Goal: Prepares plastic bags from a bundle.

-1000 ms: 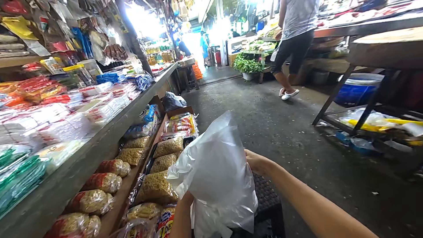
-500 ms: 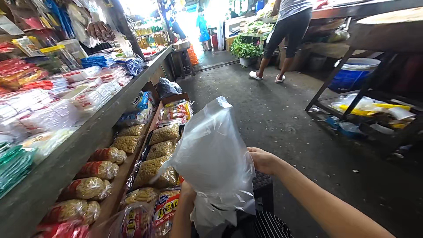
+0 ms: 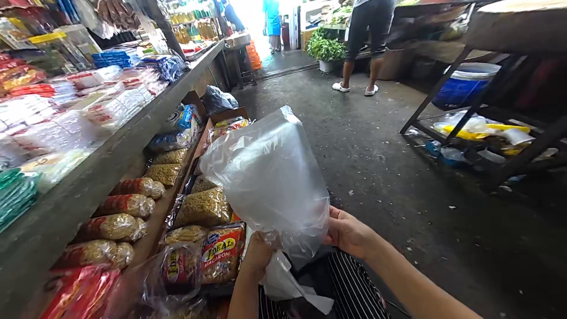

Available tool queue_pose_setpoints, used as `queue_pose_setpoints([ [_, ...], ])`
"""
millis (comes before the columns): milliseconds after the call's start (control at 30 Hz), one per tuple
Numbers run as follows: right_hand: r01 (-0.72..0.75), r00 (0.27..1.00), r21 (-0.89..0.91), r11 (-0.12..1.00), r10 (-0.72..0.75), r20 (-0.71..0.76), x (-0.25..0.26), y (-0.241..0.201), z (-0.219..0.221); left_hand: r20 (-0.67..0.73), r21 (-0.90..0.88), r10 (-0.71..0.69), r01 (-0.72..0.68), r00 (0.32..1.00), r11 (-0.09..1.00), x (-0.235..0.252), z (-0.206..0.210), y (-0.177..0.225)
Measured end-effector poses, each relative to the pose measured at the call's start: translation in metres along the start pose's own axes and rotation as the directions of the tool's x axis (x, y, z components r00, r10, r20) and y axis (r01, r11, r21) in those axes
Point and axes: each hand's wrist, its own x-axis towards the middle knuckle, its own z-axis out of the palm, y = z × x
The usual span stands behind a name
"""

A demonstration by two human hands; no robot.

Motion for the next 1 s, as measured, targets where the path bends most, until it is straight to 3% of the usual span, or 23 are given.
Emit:
queue_pose_setpoints([
  [167, 0.033, 0.973, -0.298, 0.954, -0.099, -0.208, 0.001, 0.019, 0.007, -0.026, 0.105, -0.018, 0.021, 1.0, 0.994, -0.002, -0.001, -0.008],
  [333, 0.025, 0.979, -0.09, 0.996, -0.042, -0.2, 0.0, 0.024, 0.006, -0.138, -0.032, -0.033, 0.029, 0.99, 0.999, -0.004, 0.001, -0.014],
  [400, 0.005, 0.984, -0.098, 0.995, -0.023, -0.178, -0.005, 0.033, 0.006, -0.147, -0.015, -0.009, 0.007, 0.989, 1.0, -0.002, 0.005, -0.01],
  [533, -0.089, 0.944, -0.231, 0.969, 0.008, -0.331, 0.0, 0.048, 0.003, -0.084, 0.106, 0.013, -0.004, 0.996, 0.994, 0.006, 0.006, -0.015],
  [633, -0.172, 0.958, -0.354, 0.919, 0.072, -0.277, 0.007, 0.051, -0.013, -0.077, 0.116, 0.027, -0.018, 0.997, 0.993, 0.006, -0.009, -0.027],
  [733, -0.199, 0.971, -0.51, 0.837, 0.099, -0.216, 0.005, 0.024, -0.023, 0.092, 0.16, -0.018, 0.003, 0.996, 0.987, -0.006, -0.028, -0.029],
  [833, -0.127, 0.992, -0.595, 0.793, 0.094, -0.087, -0.001, -0.008, -0.025, 0.365, 0.22, -0.057, -0.026, 0.929, 0.975, -0.028, -0.034, -0.016],
  [900, -0.064, 0.99, -0.64, 0.766, 0.131, 0.057, -0.005, -0.015, -0.022, 0.587, 0.224, -0.045, -0.109, 0.808, 0.968, -0.037, -0.03, -0.012],
  [933, -0.001, 0.986, -0.621, 0.784, 0.105, 0.131, -0.009, -0.013, -0.019, 0.649, 0.326, -0.107, -0.148, 0.753, 0.934, -0.043, -0.022, -0.006],
  [1000, 0.18, 0.943, -0.383, 0.906, -0.047, 0.33, -0.015, 0.001, -0.018, 0.67, 0.634, -0.342, -0.268, 0.659, 0.726, -0.056, 0.004, 0.018],
])
